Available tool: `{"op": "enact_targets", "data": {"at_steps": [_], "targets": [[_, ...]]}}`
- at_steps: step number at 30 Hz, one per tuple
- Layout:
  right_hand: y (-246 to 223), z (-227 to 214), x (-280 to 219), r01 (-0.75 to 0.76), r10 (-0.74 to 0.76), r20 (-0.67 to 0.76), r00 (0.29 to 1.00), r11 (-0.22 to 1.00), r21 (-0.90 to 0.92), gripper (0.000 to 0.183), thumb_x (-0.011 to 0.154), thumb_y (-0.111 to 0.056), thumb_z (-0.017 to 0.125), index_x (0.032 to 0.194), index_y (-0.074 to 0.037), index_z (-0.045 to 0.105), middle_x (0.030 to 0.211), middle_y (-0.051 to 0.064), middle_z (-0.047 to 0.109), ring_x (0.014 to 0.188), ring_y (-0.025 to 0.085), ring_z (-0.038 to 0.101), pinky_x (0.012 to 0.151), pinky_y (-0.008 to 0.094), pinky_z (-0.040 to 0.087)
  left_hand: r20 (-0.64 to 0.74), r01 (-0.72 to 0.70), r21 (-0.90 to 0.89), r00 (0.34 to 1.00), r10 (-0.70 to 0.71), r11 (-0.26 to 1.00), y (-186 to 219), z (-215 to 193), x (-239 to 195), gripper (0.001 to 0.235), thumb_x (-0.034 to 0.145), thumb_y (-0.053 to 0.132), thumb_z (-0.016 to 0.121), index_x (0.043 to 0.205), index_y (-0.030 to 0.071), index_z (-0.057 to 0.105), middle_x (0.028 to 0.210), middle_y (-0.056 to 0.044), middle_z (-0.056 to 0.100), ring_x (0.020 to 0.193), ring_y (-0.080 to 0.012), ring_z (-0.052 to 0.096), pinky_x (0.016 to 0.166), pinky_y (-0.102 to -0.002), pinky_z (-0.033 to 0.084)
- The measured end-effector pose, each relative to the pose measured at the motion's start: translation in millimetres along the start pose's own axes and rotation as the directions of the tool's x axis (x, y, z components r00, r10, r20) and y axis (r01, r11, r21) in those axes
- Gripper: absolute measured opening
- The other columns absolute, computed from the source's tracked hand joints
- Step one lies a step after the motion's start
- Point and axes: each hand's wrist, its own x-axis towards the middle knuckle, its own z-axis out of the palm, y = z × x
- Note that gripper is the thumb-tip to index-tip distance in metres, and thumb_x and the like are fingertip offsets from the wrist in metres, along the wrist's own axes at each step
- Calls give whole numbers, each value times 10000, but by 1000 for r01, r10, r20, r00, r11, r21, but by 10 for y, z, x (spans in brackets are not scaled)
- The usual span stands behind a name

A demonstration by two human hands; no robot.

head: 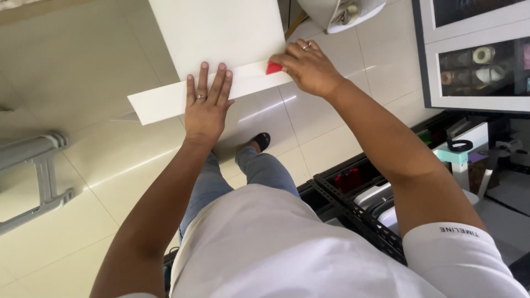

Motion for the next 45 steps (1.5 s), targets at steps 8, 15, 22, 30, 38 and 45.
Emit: {"op": "enact_targets", "data": {"at_steps": [8,15,22,30,38,45], "targets": [[-547,191,393,11,-14,-31,999,993,-113,345,1069,-120,566,1408,-178,593,1067,75,541,1029,328,519,967,499,413,-28,20,33,999,-19,999,10,-45,18,716,1202,385,560,1674,36,151,1718,-139,78,1565,-424,90,1281,-614,136],[-1197,-22,773,-117,117,203,972,993,-12,808,780,213,524,1481,-188,511,1229,88,550,1187,332,467,1093,517,337,-21,154,116,988,-153,981,26,-83,30,1074,1185,654,747,1624,-62,77,1681,-293,66,1588,-441,109,1339,-529,143],[-995,175,509,-77,114,-309,944,989,129,633,907,71,643,1486,-141,498,1267,130,714,1030,379,675,938,486,503,-269,120,-146,951,-156,982,-180,-47,-29,1306,933,651,1002,1675,65,102,1717,-251,38,1619,-446,60,1360,-596,162],[-1322,933,82,-650,384,-703,598,745,-146,292,1026,-114,573,1303,-67,654,980,162,651,868,361,632,690,467,476,-521,-103,-131,854,20,986,-337,331,-37,692,788,388,907,1413,237,652,1131,3,584,1124,-260,523,947,-440,423],[-1132,764,93,-784,510,-669,540,594,-180,485,982,-58,638,1437,-175,519,1016,91,651,886,265,610,689,396,477,-445,-71,-159,895,-8,985,-347,102,-77,896,880,347,910,1590,142,402,1166,-39,604,1092,-265,527,965,-426,429],[-1404,927,280,-857,653,-655,380,516,17,765,973,-5,727,1596,-255,358,1029,18,595,952,230,604,756,378,500,-451,-82,-93,892,31,992,-336,40,-86,727,958,443,838,1522,132,502,1178,-60,601,1043,-284,528,925,-425,460]]}}
